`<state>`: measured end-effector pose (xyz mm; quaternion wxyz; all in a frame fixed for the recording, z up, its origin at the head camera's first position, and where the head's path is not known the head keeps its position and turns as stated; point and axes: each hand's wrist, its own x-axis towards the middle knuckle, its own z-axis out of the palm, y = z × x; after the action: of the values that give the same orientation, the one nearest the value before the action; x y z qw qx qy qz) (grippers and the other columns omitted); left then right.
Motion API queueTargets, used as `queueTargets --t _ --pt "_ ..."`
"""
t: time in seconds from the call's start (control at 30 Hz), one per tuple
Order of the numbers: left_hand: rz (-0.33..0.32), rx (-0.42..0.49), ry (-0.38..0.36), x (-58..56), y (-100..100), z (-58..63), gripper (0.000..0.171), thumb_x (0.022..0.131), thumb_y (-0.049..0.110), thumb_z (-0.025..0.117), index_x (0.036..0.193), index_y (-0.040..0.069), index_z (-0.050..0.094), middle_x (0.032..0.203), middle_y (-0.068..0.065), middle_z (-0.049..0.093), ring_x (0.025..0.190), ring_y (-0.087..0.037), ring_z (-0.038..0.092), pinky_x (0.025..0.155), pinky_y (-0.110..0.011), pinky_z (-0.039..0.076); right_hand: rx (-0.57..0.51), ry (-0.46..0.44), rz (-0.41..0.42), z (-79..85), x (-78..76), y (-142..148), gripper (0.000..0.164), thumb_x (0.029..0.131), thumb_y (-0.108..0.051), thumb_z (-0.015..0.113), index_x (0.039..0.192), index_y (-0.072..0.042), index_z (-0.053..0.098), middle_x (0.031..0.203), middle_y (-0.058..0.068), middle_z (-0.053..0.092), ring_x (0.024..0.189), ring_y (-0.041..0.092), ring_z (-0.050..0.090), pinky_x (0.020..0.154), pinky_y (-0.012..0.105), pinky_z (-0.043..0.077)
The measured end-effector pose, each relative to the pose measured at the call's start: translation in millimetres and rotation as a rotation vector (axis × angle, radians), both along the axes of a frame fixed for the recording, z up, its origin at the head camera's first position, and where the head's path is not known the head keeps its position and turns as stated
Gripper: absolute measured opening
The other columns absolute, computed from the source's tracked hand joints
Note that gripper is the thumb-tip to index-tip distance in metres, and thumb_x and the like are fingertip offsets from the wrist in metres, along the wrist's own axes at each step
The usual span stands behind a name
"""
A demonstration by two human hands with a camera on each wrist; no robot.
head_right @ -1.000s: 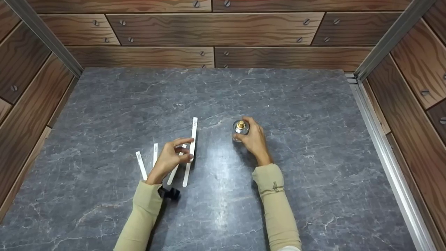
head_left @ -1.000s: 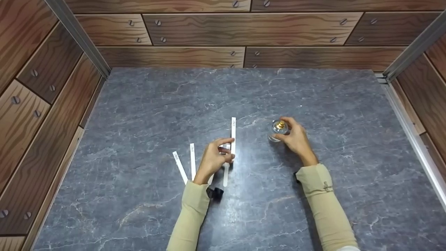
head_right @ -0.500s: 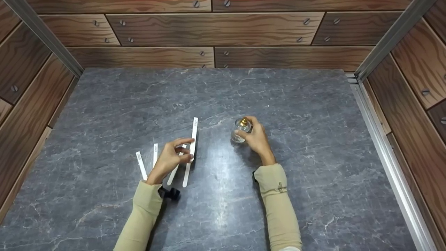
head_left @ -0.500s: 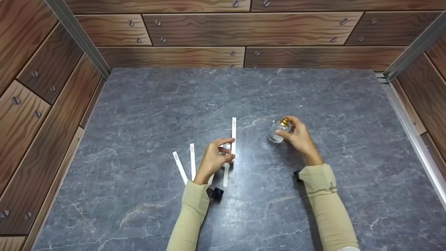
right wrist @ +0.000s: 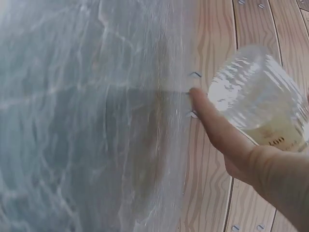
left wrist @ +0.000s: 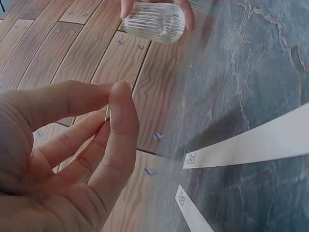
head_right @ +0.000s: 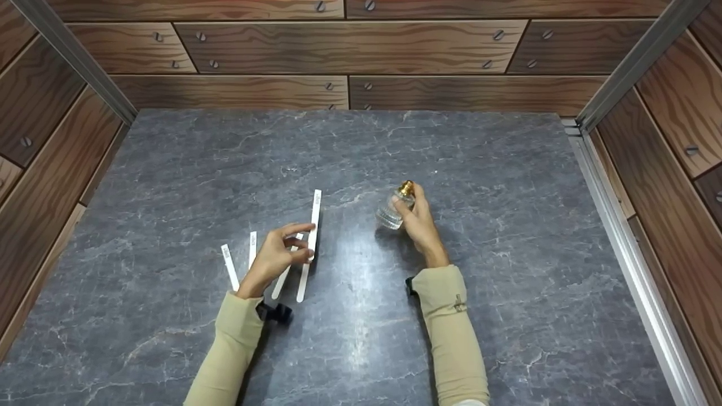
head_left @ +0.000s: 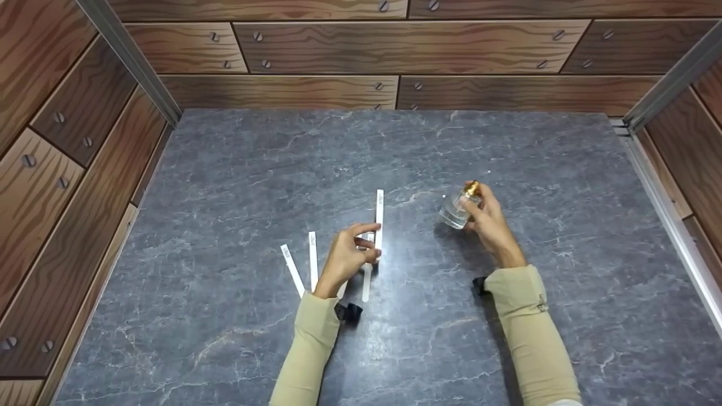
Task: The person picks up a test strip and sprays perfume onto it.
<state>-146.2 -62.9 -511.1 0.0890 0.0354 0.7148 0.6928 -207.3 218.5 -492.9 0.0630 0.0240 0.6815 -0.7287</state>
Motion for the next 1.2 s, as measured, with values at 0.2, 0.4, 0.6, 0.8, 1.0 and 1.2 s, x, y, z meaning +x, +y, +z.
queueTargets --t 0.2,0.4,0.6,0.8,1.0,1.2 --pt "-0.011 -0.039 0.011 0.5 -1 0.8 0.054 0.080 -0.020 0.064 0.133 -0.008 0.062 0.135 -0.021 0.056 0.092 -0.027 0.069 0.069 -0.033 0.062 -0.146 0.013 -0.040 1.5 -0.1 1 0.046 0.109 -0.010 0.035 0.152 -0.001 0.022 0.108 0.003 0.055 0.082 0.010 0.061 0.059 0.024 0.052" --pt "-0.002 -0.040 0.002 -0.2 0 1.6 0.055 0.079 -0.020 0.064 0.132 -0.008 0.062 0.135 -0.021 0.057 0.092 -0.028 0.069 0.065 -0.031 0.061 -0.091 0.047 0.023 2.5 2.9 3 0.081 0.099 0.003 0.053 0.164 -0.013 0.008 0.134 0.025 0.041 0.084 0.015 0.063 0.050 0.024 0.051" --pt "-0.006 -0.058 0.012 -0.2 2 4.0 0.053 0.080 -0.019 0.065 0.132 -0.005 0.064 0.134 -0.020 0.057 0.089 -0.024 0.069 0.066 -0.033 0.061 -0.027 0.099 0.028 2.1 5.6 2 0.076 0.097 0.008 0.056 0.161 -0.012 0.019 0.124 0.023 0.044 0.075 0.018 0.065 0.045 0.025 0.049" --pt "-0.010 -0.094 0.033 -1.3 3 3.8 0.053 0.081 -0.017 0.065 0.132 -0.004 0.064 0.134 -0.019 0.059 0.091 -0.024 0.068 0.067 -0.041 0.062 0.096 0.126 -0.014 4.3 6.4 -3 0.084 0.087 0.009 0.070 0.156 -0.011 0.028 0.121 0.019 0.044 0.075 0.015 0.060 0.045 0.024 0.048" --pt "-0.016 -0.124 0.073 -3.2 4 3.0 0.053 0.080 -0.016 0.064 0.132 -0.003 0.065 0.134 -0.019 0.060 0.093 -0.025 0.068 0.065 -0.041 0.061 0.236 0.200 -0.039 4.5 8.7 -6 0.087 0.084 0.003 0.078 0.156 -0.010 0.030 0.142 0.021 0.039 0.074 0.013 0.062 0.047 0.029 0.055" --pt "-0.030 -0.142 0.100 -3.1 7 4.6 0.053 0.080 -0.016 0.066 0.131 -0.005 0.064 0.134 -0.018 0.061 0.095 -0.026 0.068 0.064 -0.026 0.059 0.291 0.304 -0.026 -0.7 8.4 -12 0.084 0.082 0.007 0.077 0.153 -0.003 0.033 0.154 0.023 0.033 0.078 0.020 0.058 0.043 0.022 0.048"
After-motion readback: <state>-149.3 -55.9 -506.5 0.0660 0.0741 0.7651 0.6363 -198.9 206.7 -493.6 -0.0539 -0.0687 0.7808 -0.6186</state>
